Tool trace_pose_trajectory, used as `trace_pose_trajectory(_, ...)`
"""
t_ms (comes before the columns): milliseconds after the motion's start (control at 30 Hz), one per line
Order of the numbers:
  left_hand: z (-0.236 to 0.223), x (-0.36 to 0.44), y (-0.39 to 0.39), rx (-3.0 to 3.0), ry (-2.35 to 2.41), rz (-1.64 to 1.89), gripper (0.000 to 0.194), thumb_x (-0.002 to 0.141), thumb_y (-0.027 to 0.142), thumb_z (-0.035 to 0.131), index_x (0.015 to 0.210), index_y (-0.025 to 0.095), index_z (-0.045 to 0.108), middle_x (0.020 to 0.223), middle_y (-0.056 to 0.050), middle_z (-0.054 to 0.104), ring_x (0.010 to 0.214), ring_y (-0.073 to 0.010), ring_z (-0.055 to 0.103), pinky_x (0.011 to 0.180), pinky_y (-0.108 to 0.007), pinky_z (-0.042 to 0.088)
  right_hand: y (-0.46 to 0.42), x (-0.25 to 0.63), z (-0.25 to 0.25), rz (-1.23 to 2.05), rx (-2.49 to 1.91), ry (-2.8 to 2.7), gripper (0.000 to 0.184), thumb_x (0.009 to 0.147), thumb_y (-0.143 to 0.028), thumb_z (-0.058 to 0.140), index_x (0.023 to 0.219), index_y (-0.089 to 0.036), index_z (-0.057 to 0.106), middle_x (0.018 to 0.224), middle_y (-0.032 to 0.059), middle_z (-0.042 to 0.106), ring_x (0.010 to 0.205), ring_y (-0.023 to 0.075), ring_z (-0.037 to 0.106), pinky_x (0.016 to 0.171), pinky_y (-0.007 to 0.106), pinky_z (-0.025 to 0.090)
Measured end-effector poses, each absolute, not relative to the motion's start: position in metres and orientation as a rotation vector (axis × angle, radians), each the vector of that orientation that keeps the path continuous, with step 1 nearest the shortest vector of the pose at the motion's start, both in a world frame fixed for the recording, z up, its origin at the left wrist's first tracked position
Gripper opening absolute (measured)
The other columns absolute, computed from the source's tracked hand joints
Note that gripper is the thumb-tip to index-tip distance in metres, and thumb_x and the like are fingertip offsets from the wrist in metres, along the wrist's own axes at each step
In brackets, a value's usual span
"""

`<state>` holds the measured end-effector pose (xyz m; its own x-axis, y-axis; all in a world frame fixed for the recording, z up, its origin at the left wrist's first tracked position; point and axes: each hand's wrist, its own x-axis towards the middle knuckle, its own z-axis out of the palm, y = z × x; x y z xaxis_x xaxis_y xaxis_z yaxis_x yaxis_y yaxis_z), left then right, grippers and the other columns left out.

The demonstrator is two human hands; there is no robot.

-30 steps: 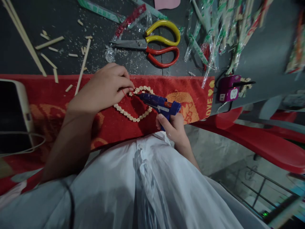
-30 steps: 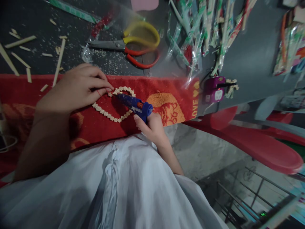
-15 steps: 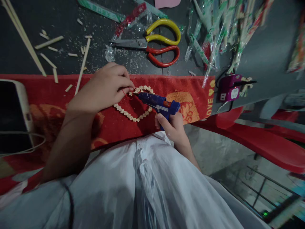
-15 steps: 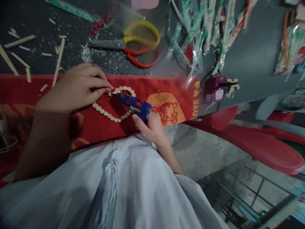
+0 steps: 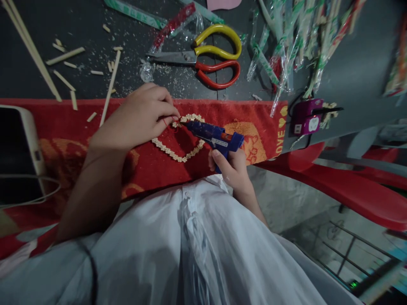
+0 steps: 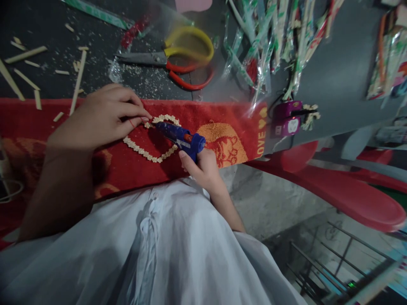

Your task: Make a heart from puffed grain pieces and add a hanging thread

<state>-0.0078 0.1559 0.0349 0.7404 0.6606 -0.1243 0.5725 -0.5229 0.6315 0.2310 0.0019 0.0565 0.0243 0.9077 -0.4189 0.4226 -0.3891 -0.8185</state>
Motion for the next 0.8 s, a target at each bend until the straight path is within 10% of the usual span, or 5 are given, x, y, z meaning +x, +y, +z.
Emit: trace_pose_trajectory(800, 0.0361, -0.0076, 0.1554, 2.269, 0.925, 0.125, 0.044, 0.104, 0.044, 0.039, 0.108, 0.035, 0.081, 0.124, -0.004, 0.073, 0.126, -0.0305, 0.062, 0.111, -0.048, 0.049, -0.0022, 0.231, 0.0541, 1.404, -1.858, -1.311, 0.063, 0.097, -0.077, 0.054, 0.063, -0.024, 0.059, 0.056, 0.0015, 0.062, 0.053, 0.015, 0.056, 0.058, 0.033, 0.043)
